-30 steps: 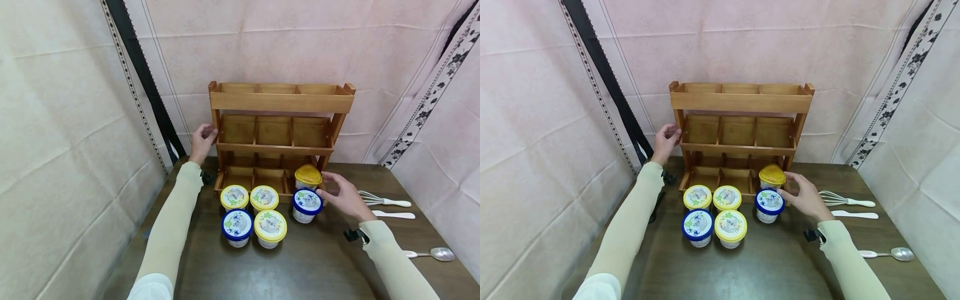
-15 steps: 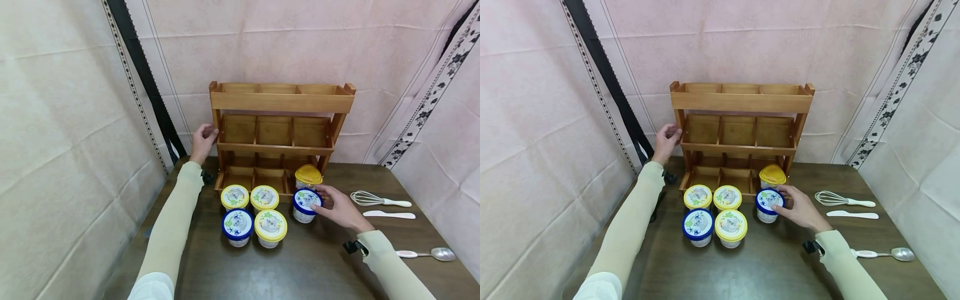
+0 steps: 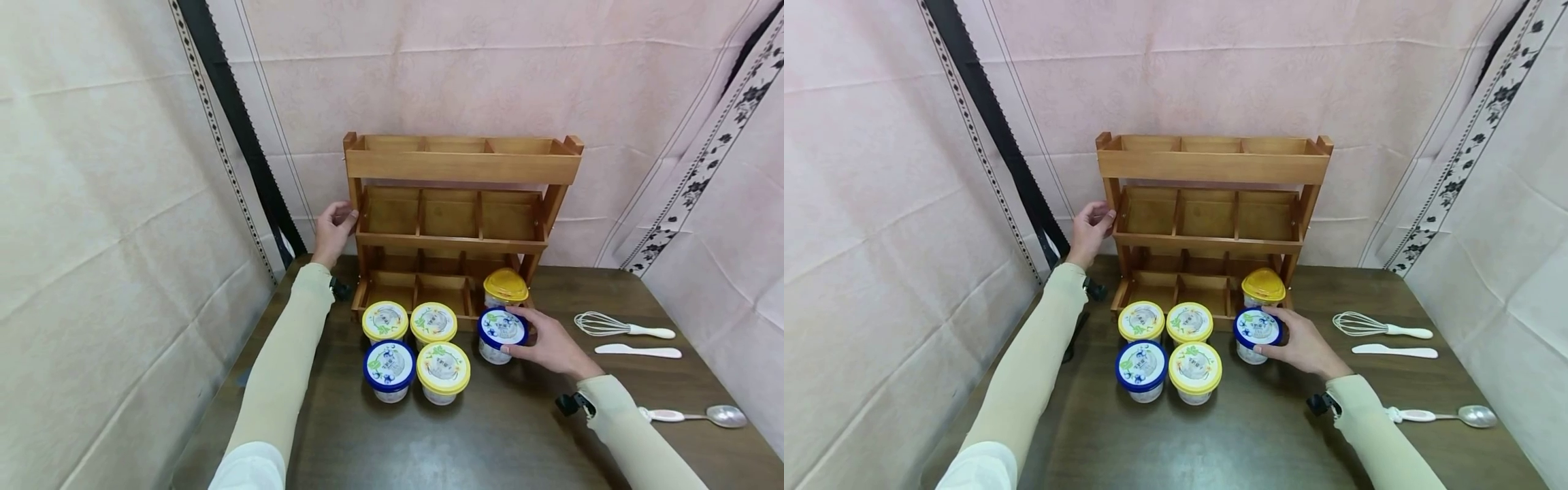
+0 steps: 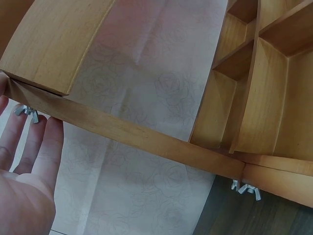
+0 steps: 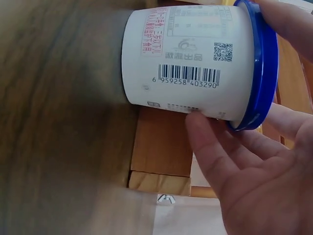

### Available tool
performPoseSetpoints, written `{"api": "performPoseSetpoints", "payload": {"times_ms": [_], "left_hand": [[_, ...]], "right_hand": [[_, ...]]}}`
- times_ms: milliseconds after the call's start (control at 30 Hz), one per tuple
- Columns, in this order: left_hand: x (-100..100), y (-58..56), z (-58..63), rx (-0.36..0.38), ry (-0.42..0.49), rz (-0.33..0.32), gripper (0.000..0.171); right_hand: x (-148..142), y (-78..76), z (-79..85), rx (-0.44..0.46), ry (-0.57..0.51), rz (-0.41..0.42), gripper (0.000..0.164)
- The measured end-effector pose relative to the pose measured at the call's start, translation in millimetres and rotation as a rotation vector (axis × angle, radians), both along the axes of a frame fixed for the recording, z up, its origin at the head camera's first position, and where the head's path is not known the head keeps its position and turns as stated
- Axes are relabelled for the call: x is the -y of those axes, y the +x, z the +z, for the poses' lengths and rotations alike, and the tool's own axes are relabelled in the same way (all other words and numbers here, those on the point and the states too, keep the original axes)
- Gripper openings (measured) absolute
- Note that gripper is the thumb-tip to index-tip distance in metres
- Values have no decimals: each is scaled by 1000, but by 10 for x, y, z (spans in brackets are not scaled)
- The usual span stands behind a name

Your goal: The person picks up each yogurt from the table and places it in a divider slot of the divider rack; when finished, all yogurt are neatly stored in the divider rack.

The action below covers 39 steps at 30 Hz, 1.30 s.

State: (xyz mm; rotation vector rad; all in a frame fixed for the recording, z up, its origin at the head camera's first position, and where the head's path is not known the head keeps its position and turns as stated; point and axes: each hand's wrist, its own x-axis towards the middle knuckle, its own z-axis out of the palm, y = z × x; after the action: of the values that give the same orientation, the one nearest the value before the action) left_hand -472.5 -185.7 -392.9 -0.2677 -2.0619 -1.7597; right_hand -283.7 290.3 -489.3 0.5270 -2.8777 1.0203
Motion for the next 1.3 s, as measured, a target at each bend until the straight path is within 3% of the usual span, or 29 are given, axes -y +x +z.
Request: {"api": "performPoseSetpoints", "payload": {"times_ms": [700,933,1300], "left_hand": [[1,-23,-6,-3,4,-13,37],[7,-20,-15,2,16,-20,35],[9,-8,-4,3,-22,-3,36]], "right_hand": [[185,1,511,-101,-54,16,79],[325,-138,611,-85,-84,9,81],[518,-454,592,-69,-109,-34,85]]}}
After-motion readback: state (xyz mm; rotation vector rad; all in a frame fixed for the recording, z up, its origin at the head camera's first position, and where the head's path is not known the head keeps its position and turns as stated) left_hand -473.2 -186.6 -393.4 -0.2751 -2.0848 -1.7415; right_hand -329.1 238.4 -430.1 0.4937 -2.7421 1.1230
